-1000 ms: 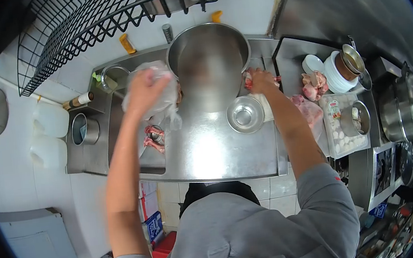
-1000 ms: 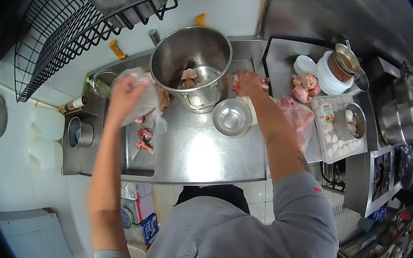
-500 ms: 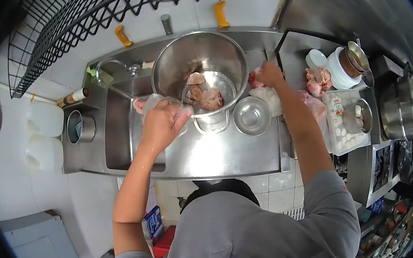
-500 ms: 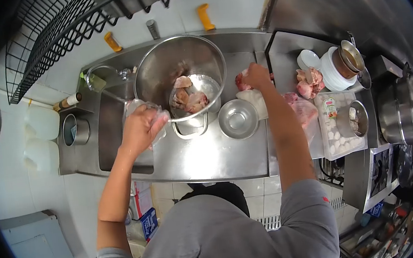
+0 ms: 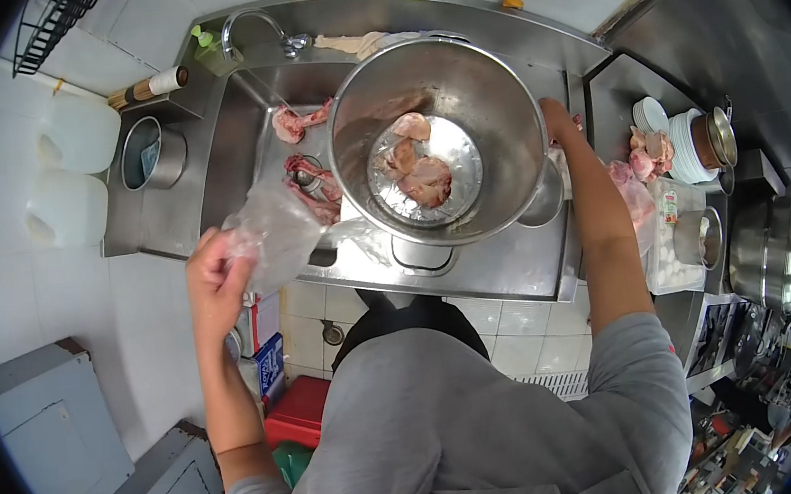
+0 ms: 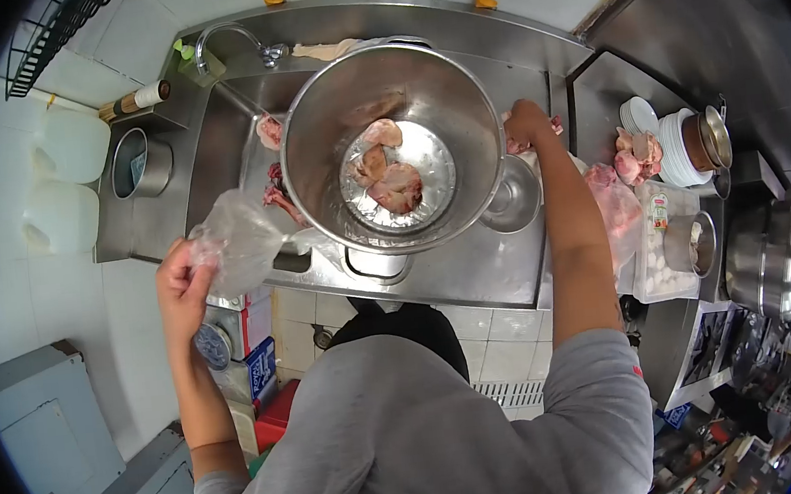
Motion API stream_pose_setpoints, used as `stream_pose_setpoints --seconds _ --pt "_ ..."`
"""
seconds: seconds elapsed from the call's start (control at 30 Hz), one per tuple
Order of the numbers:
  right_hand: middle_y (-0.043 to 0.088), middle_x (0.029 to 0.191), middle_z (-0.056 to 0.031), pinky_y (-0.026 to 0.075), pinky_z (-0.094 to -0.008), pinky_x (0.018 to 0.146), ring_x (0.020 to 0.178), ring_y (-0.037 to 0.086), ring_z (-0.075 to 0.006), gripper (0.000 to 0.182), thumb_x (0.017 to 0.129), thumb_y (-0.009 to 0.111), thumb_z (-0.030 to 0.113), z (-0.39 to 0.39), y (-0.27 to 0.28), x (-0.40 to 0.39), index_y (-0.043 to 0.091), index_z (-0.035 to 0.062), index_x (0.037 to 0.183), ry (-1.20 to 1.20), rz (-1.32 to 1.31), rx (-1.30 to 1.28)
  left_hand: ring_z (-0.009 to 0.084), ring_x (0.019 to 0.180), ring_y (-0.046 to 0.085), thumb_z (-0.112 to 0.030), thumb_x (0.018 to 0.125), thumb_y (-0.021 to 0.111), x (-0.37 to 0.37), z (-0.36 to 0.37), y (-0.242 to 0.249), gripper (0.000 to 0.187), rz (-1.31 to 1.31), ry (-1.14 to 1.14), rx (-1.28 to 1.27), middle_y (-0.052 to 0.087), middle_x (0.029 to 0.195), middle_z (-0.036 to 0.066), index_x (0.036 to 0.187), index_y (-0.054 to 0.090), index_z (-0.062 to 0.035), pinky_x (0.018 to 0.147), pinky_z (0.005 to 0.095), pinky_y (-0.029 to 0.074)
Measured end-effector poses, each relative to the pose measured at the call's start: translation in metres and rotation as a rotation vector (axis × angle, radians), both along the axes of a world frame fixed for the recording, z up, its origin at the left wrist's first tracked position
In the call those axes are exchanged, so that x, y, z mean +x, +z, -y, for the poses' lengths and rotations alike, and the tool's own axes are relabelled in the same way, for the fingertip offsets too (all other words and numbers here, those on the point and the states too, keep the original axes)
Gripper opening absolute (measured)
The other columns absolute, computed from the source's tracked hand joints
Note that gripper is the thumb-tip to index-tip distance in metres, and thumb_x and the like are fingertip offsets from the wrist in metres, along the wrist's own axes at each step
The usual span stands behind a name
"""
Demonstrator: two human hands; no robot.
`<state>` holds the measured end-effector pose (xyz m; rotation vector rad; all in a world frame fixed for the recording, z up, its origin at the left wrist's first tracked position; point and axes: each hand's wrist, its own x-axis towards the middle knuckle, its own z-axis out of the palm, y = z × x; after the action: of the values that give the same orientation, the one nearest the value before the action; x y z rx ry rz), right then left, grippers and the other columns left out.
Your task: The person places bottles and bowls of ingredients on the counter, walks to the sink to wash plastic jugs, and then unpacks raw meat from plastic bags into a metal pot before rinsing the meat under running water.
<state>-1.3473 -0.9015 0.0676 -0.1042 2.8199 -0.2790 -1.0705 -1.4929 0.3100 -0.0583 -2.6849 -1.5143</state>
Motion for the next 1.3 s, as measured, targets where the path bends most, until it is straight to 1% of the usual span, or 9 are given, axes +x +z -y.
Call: stream_pose_setpoints --seconds 0.27,0.47,0.6,0.63,0.8,0.9,1.03,1.2,1.3 --pt "0.073 0.103 -0.0193 0.057 -0.0441 0.08 0.098 0.072 -0.0333 0.041 0.074 0.081 0.022 0.053 0.065 0.061 0.068 0.0007 0.106 -0.256 -0.209 0.026 0.0128 0.078 0.055 0.001 0.087 0.064 0.071 0.097 -0.072 0.016 0.127 0.156 -0.03 0.059 0.088 0.005 0.103 0.07 0.0016 0.071 0.0266 0.044" --pt "0.074 0.095 -0.0119 0.061 -0.032 0.07 0.087 0.073 -0.0196 0.05 0.067 0.089 -0.002 0.069 0.201 0.099 0.066 0.0017 0.111 -0.712 -0.358 -1.388 0.0079 0.08 0.054 -0.007 0.096 0.064 0.097 0.142 -0.098 0.012 0.262 0.233 0.106 0.063 0.088 -0.002 0.105 0.07 -0.001 0.073 0.0246 0.045" --pt "0.068 0.107 -0.0128 0.06 -0.0336 0.08 0.091 0.071 -0.0208 0.067 0.065 0.093 0.011 0.115 0.286 0.134 0.056 -0.0017 0.119 -0.343 -0.499 -1.191 0.0075 0.081 0.055 -0.014 0.099 0.065 0.091 0.152 -0.107 0.015 0.266 0.164 0.103 0.065 0.09 -0.002 0.107 0.069 -0.0018 0.074 0.0243 0.045" --pt "0.067 0.104 -0.0129 0.057 -0.0315 0.076 0.092 0.068 -0.0191 0.091 0.055 0.1 0.034 0.13 0.305 0.141 0.055 -0.0057 0.123 -0.258 -0.546 -0.94 0.0075 0.081 0.055 -0.015 0.1 0.064 0.087 0.153 -0.11 0.016 0.261 0.144 0.089 0.065 0.09 -0.002 0.107 0.069 -0.0016 0.075 0.0243 0.045" --pt "0.069 0.106 -0.0095 0.053 -0.0351 0.085 0.099 0.065 -0.0189 0.049 0.077 0.088 0.036 0.116 0.283 0.123 0.068 0.0036 0.107 -0.187 -0.338 -1.074 0.0078 0.082 0.056 -0.018 0.1 0.065 0.089 0.132 -0.095 0.019 0.218 0.181 0.059 0.066 0.091 -0.001 0.107 0.069 -0.001 0.075 0.0251 0.047" --pt "0.07 0.118 -0.0149 0.053 -0.0406 0.091 0.11 0.068 -0.0264 0.049 0.08 0.082 0.037 0.022 0.196 0.069 0.068 0.0091 0.118 -0.192 -0.524 -0.522 0.0077 0.082 0.057 -0.018 0.101 0.065 0.125 0.1 -0.077 0.019 0.176 0.292 0.077 0.067 0.091 -0.001 0.106 0.069 -0.0007 0.075 0.0251 0.047" --pt "0.071 0.118 -0.0149 0.05 -0.0461 0.101 0.115 0.067 -0.0311 0.066 0.073 0.081 0.05 -0.026 0.103 0.066 0.065 0.01 0.123 -0.141 -0.154 0.18 0.0066 0.079 0.057 -0.018 0.1 0.065 0.176 0.058 -0.06 0.018 0.227 0.435 0.089 0.067 0.09 -0.001 0.105 0.068 -0.0008 0.072 0.024 0.047" --pt "0.073 0.114 -0.0156 0.056 -0.0415 0.089 0.106 0.071 -0.032 0.055 0.076 0.081 0.047 -0.042 0.074 0.051 0.07 0.009 0.115 -0.079 -0.084 0.052 0.0054 0.073 0.051 -0.018 0.099 0.067 0.247 0.012 -0.061 0.017 0.318 0.561 0.028 0.063 0.083 -0.004 0.101 0.068 -0.0014 0.065 0.0246 0.043" --pt "0.074 0.11 -0.0148 0.058 -0.0377 0.086 0.097 0.073 -0.0294 0.064 0.072 0.085 0.052 -0.048 0.103 0.025 0.071 0.0059 0.114 -0.155 0.116 -0.394 0.006 0.072 0.05 -0.019 0.098 0.069 0.289 -0.007 -0.078 0.018 0.372 0.65 -0.075 0.061 0.08 -0.004 0.097 0.067 -0.0015 0.064 0.0258 0.042"
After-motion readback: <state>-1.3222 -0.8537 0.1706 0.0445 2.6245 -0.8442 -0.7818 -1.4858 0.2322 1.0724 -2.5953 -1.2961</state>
